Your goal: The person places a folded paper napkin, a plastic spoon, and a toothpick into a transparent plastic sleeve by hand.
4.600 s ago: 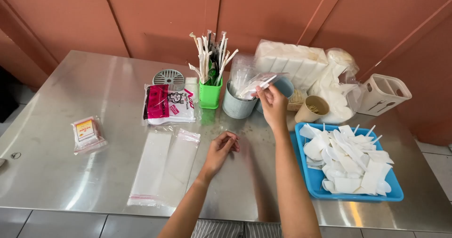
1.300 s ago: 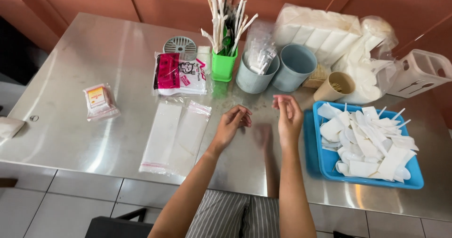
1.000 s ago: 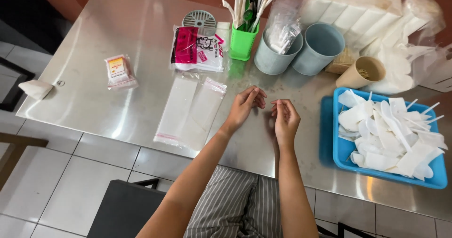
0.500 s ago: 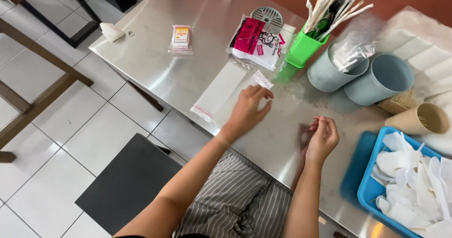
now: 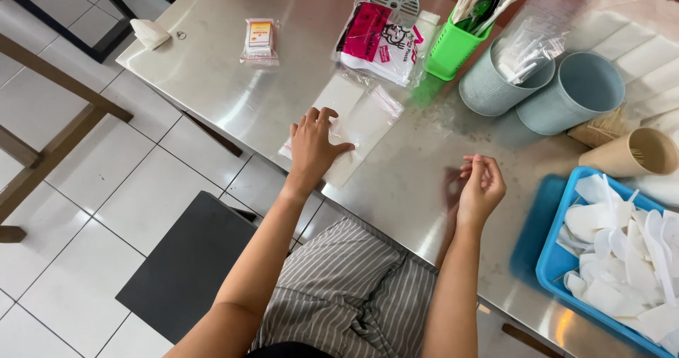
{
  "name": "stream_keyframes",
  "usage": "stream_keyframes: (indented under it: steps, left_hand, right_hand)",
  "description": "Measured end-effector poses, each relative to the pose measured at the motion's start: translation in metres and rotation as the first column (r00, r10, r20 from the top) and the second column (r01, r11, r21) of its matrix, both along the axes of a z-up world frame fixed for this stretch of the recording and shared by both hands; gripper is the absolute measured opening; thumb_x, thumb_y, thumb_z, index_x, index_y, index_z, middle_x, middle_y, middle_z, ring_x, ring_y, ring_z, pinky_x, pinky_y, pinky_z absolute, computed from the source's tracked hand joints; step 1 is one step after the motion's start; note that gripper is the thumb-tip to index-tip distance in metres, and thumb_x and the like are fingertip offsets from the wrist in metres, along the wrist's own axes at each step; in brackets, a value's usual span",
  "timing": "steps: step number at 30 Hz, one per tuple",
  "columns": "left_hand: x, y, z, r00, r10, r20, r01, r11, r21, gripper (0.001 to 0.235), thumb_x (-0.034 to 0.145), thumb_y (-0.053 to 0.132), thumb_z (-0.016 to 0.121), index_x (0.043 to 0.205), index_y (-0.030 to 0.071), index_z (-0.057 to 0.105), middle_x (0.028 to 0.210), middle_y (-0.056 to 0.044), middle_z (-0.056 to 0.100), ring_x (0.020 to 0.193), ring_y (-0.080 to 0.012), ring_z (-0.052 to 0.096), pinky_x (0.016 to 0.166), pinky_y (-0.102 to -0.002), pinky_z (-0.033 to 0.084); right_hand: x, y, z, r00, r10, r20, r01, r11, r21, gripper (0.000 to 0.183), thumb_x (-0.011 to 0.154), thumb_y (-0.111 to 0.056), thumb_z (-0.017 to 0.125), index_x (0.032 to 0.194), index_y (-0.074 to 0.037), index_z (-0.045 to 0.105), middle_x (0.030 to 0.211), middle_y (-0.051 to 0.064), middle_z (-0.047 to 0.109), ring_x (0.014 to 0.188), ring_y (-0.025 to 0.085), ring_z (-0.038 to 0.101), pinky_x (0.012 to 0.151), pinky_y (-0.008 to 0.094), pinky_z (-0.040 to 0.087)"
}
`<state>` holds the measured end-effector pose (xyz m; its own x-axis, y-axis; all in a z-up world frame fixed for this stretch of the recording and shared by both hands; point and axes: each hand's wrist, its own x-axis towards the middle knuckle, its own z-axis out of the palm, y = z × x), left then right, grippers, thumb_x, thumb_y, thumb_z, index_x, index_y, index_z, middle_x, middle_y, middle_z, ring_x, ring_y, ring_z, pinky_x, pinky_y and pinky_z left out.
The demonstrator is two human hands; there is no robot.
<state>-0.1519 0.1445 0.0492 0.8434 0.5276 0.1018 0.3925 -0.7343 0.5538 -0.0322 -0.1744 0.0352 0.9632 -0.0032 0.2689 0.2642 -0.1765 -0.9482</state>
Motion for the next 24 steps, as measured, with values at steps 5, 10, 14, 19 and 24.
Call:
stream_keyframes:
  steps: [5, 10, 14, 19, 24]
  left_hand:
    - [0.000, -0.001, 0.005, 0.999, 0.015, 0.047, -0.014, 1.000, -0.015, 0.053, 0.085, 0.027, 0.101, 0.128, 0.017, 0.072, 0.108, -0.010, 0.077, 0.104, -0.0337, 0.075, 0.090, -0.047, 0.052]
    - [-0.002, 0.006, -0.010, 0.993, 0.024, 0.111, -0.041, 0.988, 0.150, 0.011, 0.102, 0.031, 0.085, 0.109, 0.022, 0.084, 0.092, 0.000, 0.082, 0.091, -0.0245, 0.076, 0.087, -0.042, 0.045]
    - [-0.001, 0.010, -0.008, 0.975, 0.035, 0.221, -0.099, 0.953, 0.286, 0.010, 0.106, 0.032, 0.082, 0.106, 0.026, 0.090, 0.089, 0.002, 0.083, 0.087, -0.0200, 0.072, 0.086, -0.039, 0.042]
    - [-0.008, 0.001, 0.029, 0.939, 0.019, 0.345, -0.101, 0.970, 0.223, 0.012, 0.109, 0.030, 0.082, 0.109, 0.024, 0.092, 0.091, 0.000, 0.083, 0.087, -0.0203, 0.074, 0.084, -0.037, 0.044]
    - [0.001, -0.023, 0.066, 0.839, -0.284, 0.465, 0.312, 0.950, 0.017, 0.009, 0.108, 0.016, 0.080, 0.114, 0.016, 0.087, 0.092, -0.004, 0.083, 0.086, -0.0253, 0.081, 0.083, -0.040, 0.058]
  right_hand:
    - [0.000, 0.002, -0.001, 1.000, -0.008, 0.002, 0.008, 1.000, 0.009, 0.024, 0.122, -0.009, 0.062, 0.102, -0.009, 0.074, 0.093, 0.009, 0.076, 0.077, 0.011, 0.065, 0.077, 0.026, 0.057]
    - [-0.001, 0.004, 0.002, 1.000, -0.016, -0.001, 0.016, 1.000, 0.004, 0.024, 0.122, -0.009, 0.062, 0.101, -0.008, 0.075, 0.090, 0.009, 0.076, 0.076, 0.012, 0.066, 0.077, 0.027, 0.057]
    - [0.000, 0.005, 0.002, 1.000, -0.017, -0.006, 0.017, 1.000, 0.017, 0.024, 0.121, -0.008, 0.063, 0.100, -0.007, 0.075, 0.091, 0.010, 0.076, 0.078, 0.013, 0.066, 0.078, 0.028, 0.058]
    - [-0.004, 0.007, 0.011, 0.999, -0.032, -0.014, 0.031, 0.999, -0.017, 0.024, 0.121, -0.011, 0.064, 0.099, -0.009, 0.075, 0.084, 0.007, 0.073, 0.073, 0.011, 0.062, 0.075, 0.028, 0.056]
    - [0.004, 0.004, -0.002, 0.999, 0.028, -0.026, -0.027, 0.998, 0.048, 0.020, 0.120, -0.014, 0.062, 0.107, -0.011, 0.077, 0.085, 0.008, 0.074, 0.074, 0.011, 0.064, 0.077, 0.026, 0.057]
